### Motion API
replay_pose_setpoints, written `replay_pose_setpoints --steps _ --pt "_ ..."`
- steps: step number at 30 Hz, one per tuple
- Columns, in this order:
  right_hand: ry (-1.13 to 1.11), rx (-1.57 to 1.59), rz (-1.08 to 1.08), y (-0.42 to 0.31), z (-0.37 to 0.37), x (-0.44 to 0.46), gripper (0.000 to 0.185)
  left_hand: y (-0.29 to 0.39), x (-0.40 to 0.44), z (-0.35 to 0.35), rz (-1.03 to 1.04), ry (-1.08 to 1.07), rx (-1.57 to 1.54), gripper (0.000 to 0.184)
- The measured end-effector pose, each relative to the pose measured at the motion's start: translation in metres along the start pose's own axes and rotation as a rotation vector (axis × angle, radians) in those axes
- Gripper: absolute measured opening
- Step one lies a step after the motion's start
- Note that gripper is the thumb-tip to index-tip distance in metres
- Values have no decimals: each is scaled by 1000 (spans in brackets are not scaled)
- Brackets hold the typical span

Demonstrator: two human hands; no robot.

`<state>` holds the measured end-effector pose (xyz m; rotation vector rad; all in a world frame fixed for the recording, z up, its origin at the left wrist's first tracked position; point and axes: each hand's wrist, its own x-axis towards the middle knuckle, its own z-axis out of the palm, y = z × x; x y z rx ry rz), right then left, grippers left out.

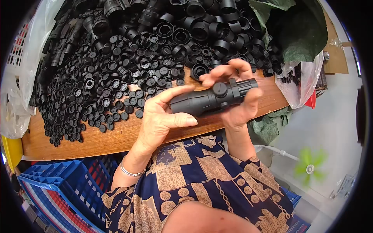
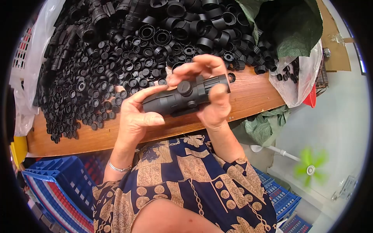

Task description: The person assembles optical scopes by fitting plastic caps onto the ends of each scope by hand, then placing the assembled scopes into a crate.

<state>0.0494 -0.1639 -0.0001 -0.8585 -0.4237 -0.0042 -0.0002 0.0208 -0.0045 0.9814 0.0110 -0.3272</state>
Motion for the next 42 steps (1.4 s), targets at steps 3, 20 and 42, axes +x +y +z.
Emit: replay_pose_setpoints --steps 3,20,42 --pt "108 16 23 -5 -5 1 53 1 -3 6 60 56 172 73" --pt "78 -102 211 -16 6 8 55 0 7 -8 -113 93 -16 43" --pt "-116 -208 575 20 9 -34 34 14 -13 -55 48 64 -448 50"
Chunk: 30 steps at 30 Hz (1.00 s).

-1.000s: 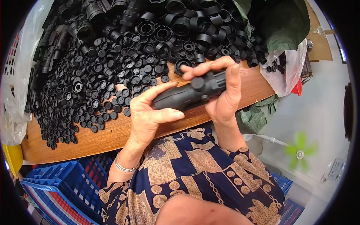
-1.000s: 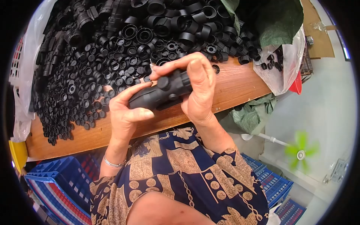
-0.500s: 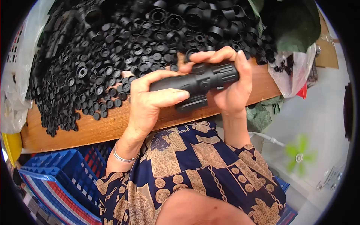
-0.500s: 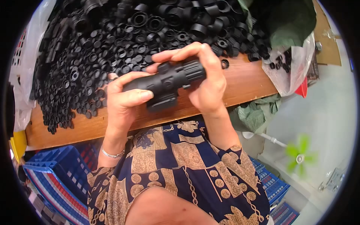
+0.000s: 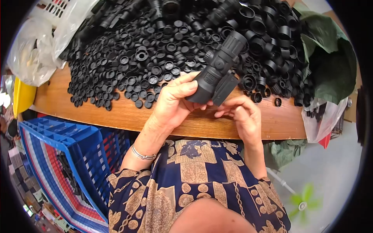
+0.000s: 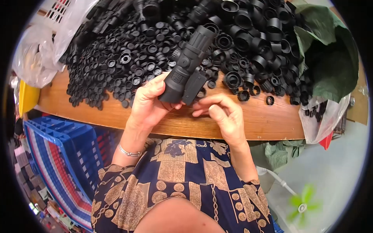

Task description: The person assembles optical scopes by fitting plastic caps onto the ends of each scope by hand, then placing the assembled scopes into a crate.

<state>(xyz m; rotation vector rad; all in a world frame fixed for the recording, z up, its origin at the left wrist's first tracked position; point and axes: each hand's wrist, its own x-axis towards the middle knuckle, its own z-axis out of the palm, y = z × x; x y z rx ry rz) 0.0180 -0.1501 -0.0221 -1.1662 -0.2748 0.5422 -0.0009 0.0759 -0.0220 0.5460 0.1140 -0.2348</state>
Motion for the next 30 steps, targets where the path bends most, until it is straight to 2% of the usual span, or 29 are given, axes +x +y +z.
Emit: replay_pose_setpoints --steps 4,6,9,10,11,12,13,14,16,18,20,22,24,27,30 --pt "14 -194 52 9 8 -1 23 9 -7 -8 17 -18 -119 67" --pt "30 -230 57 13 7 -1 20 24 -20 -1 95 32 -162 66" --pt "77 -237 63 15 3 -1 17 57 -59 23 364 170 -385 68" --pt "74 -235 52 15 3 -1 17 69 -75 26 518 -51 -588 74" --pt "74 -233 43 16 4 -1 16 87 -82 30 779 -274 -444 80" --pt "74 -232 35 17 5 -1 16 103 -99 33 1023 -318 -350 90" --pt "82 -225 38 17 6 -1 16 118 -114 29 1122 -444 -181 103" --pt "86 -218 40 18 7 -1 15 126 -126 24 1230 -431 -46 115" --pt "92 -221 38 20 8 -1 14 132 -117 20 1122 -350 -70 109" --pt "91 -246 24 20 6 0 14 125 -84 11 977 55 98 89" --pt "95 -262 8 21 6 -1 13 124 -43 9 709 229 388 71" --pt "104 -290 -14 21 8 -1 13 118 6 10 618 411 900 64" --pt "114 -323 -29 22 10 -4 12 109 50 8 665 491 1272 66" --pt "116 -379 -57 22 11 -4 12 109 102 -13 968 526 1934 71" --pt "127 -381 -81 24 12 -3 11 110 130 -18 1046 572 2052 60"
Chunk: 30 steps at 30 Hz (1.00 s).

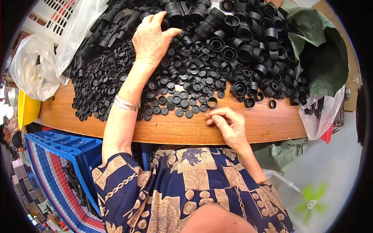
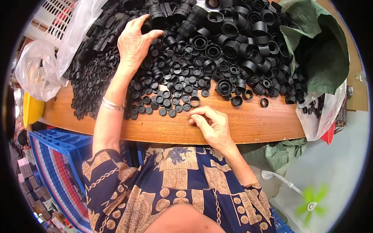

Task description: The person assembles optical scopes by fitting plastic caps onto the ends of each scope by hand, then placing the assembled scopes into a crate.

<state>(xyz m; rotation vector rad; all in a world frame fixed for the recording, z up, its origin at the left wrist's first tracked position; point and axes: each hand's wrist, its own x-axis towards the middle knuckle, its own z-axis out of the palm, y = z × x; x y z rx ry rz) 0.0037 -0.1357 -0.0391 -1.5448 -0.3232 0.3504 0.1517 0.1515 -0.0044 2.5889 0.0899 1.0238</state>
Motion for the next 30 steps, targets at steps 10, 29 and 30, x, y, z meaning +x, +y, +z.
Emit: replay_pose_setpoints --steps 10,29,30 --pt "-25 10 -6 -4 -3 3 10 5 3 -65 -367 269 -931 39" --pt "-70 255 -122 -54 -35 26 36 84 -128 -67 -816 -745 -2015 63" --pt "-146 243 -53 -57 -39 20 35 94 -134 -70 -940 -825 -2015 76"
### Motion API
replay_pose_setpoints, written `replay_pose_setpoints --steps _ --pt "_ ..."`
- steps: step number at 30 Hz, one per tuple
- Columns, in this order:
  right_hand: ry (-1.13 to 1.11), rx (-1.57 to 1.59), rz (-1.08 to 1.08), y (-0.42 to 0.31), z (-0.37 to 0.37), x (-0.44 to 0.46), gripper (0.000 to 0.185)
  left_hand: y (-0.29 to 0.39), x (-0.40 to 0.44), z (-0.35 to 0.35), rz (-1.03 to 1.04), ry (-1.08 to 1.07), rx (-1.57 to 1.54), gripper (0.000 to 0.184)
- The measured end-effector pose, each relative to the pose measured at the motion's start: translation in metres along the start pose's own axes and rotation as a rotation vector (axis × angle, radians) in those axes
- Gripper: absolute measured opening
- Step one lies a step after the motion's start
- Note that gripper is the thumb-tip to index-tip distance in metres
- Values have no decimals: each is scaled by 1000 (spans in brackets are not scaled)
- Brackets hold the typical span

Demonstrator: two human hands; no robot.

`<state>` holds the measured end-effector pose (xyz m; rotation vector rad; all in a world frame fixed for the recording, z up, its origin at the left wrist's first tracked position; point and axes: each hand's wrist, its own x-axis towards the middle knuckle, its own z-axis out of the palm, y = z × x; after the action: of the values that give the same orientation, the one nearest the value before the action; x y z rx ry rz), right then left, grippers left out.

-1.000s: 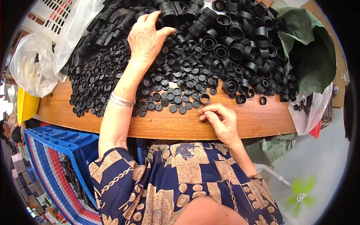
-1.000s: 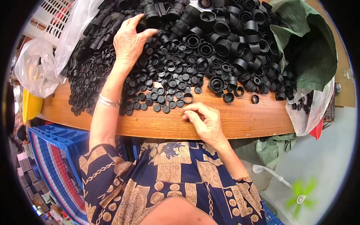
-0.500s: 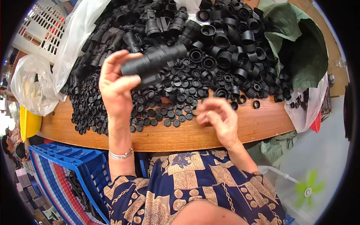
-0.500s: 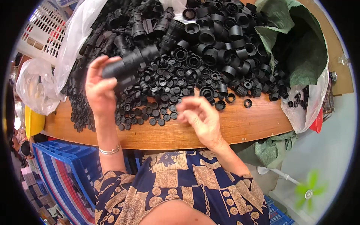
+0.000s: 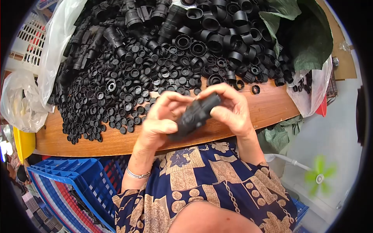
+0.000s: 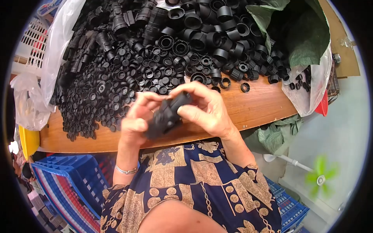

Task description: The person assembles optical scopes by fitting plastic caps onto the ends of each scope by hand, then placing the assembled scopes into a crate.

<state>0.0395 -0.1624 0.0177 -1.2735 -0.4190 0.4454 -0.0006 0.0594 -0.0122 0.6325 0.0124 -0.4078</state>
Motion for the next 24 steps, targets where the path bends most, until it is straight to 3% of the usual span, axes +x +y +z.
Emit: replay_pose_setpoints --steps 2,4,9,15,19,22,24 --pt "-60 4 -23 1 9 -6 35 -17 -7 -1 -202 -69 -129 85" --pt "-76 28 149 0 8 -18 38 -29 -10 -6 -291 -182 -194 92" --pt "84 49 112 20 8 -42 42 -34 -18 2 -319 -10 -136 93" --pt "184 13 220 26 2 -60 34 -34 -17 12 -352 1 92 92" --pt "371 -356 115 38 -7 -57 19 -34 -16 4 -286 79 36 78" --pt "340 -822 -43 30 -8 -43 15 -33 -16 3 -182 108 -93 76" --pt "338 -925 -154 34 -5 -31 19 -30 -17 3 -148 116 -114 77"
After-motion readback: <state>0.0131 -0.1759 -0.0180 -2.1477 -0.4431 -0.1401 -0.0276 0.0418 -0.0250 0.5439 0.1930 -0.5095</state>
